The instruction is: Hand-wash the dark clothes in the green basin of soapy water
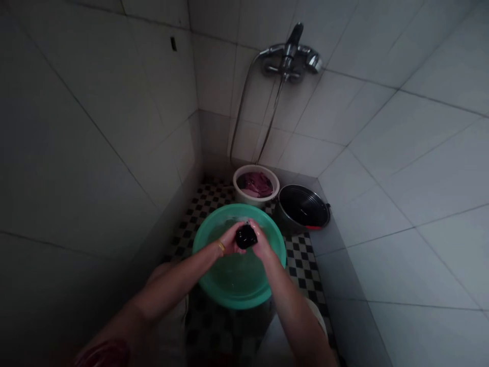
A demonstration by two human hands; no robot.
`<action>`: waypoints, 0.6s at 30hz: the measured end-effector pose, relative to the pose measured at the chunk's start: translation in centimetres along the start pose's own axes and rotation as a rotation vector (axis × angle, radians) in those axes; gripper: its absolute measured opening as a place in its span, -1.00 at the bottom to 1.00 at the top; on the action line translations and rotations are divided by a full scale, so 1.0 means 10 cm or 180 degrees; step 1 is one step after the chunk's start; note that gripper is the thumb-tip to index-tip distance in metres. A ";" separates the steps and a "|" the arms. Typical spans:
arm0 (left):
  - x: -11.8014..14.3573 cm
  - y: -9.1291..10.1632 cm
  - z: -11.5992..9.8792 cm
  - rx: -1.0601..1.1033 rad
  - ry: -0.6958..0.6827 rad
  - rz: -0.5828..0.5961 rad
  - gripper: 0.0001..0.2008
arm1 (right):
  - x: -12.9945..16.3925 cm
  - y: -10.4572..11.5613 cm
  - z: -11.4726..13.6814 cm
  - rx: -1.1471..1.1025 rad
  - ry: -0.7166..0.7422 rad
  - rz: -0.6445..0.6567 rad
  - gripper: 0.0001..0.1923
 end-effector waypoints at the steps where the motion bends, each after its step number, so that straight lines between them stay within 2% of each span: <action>1: -0.02 0.01 0.01 -0.0184 0.0003 -0.0061 -0.54 | 0.01 -0.06 0.01 0.0076 -0.0051 0.0116 -0.43; 3: -0.08 0.07 -0.01 -0.0538 -0.0252 -0.0451 -0.51 | 0.04 -0.13 0.07 0.0328 -0.0030 0.0130 -0.44; 5: -0.12 0.13 -0.08 -0.0753 -0.0668 -0.0920 -0.59 | 0.08 -0.17 0.21 0.0697 0.0231 0.0011 -0.49; 6: -0.13 0.13 -0.10 -0.0746 -0.0789 -0.0998 -0.61 | 0.10 -0.18 0.28 0.0782 0.0309 -0.0077 -0.52; 7: -0.13 0.11 -0.11 -0.0640 -0.0762 -0.0884 -0.59 | 0.13 -0.18 0.34 0.0781 0.0333 -0.0152 -0.53; 9: -0.09 0.03 -0.05 -0.0267 -0.0311 -0.0207 -0.48 | 0.17 -0.18 0.43 0.0555 0.0296 -0.0087 -0.54; 11: 0.04 -0.04 0.07 0.0077 0.0395 0.0619 -0.34 | 0.21 -0.19 0.48 0.0185 0.0237 0.0267 -0.53; 13: 0.19 -0.05 0.19 0.0237 0.0888 0.1121 -0.30 | 0.25 -0.21 0.51 -0.0032 0.0180 0.0854 -0.54; 16: 0.32 0.02 0.32 0.0273 0.1169 0.1367 -0.51 | 0.30 -0.22 0.47 -0.0047 -0.0035 0.1668 -0.57; 18: 0.36 0.05 0.39 0.0243 0.1252 0.1351 -0.67 | 0.33 -0.21 0.42 0.0065 -0.0168 0.1934 -0.56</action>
Point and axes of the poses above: each hand's wrist, its own x-axis away from the middle knuckle, its own y-axis out of the back of the hand, z = x × y, the point moved 5 cm from there along -x, towards the middle knuckle, and after that the axes turned 12 degrees about x, right-handed, at the moved point
